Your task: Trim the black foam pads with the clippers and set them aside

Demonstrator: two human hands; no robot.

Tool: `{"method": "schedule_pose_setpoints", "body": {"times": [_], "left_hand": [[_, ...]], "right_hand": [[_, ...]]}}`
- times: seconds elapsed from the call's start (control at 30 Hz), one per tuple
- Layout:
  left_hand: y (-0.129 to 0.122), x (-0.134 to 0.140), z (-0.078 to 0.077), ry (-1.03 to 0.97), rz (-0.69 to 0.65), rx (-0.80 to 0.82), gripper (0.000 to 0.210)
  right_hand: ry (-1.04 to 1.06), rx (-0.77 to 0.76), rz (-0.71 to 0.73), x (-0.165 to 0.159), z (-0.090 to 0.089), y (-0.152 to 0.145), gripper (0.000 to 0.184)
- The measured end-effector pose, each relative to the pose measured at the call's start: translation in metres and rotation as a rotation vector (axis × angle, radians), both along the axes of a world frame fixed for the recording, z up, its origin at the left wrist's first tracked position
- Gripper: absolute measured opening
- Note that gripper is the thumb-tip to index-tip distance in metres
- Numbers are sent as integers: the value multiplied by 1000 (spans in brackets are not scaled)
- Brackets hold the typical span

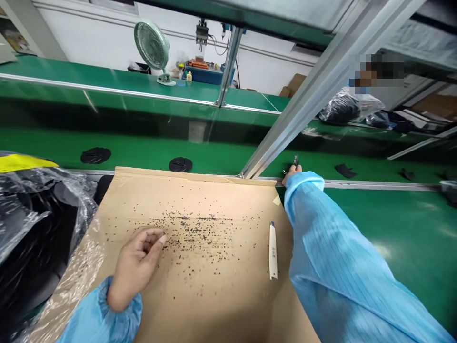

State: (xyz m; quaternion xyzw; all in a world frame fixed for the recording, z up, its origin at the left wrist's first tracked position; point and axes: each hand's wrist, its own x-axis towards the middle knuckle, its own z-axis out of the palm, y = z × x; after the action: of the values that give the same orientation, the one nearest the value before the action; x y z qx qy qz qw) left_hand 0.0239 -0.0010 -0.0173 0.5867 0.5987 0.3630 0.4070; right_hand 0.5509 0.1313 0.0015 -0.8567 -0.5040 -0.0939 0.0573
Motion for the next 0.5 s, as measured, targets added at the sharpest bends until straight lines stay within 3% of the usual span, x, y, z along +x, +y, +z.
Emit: {"method": "schedule_pose_setpoints", "body": {"times": [0.13,0.3,0.4,0.5], "left_hand": [[2,3,4,-57,-21,0,32],[5,2,0,-156,4,-13,37],[7,3,-2,-259,32,2,41],[4,4,4,-465,55,-27,43]], "right_hand": [[18,-59,-80,-18,10,-36,77],[-1,-73,-101,-36,40,-92,89],[-4,-44,35,-58,57,-122,88],[-10,-17,257,-104,65,-143,87]]}}
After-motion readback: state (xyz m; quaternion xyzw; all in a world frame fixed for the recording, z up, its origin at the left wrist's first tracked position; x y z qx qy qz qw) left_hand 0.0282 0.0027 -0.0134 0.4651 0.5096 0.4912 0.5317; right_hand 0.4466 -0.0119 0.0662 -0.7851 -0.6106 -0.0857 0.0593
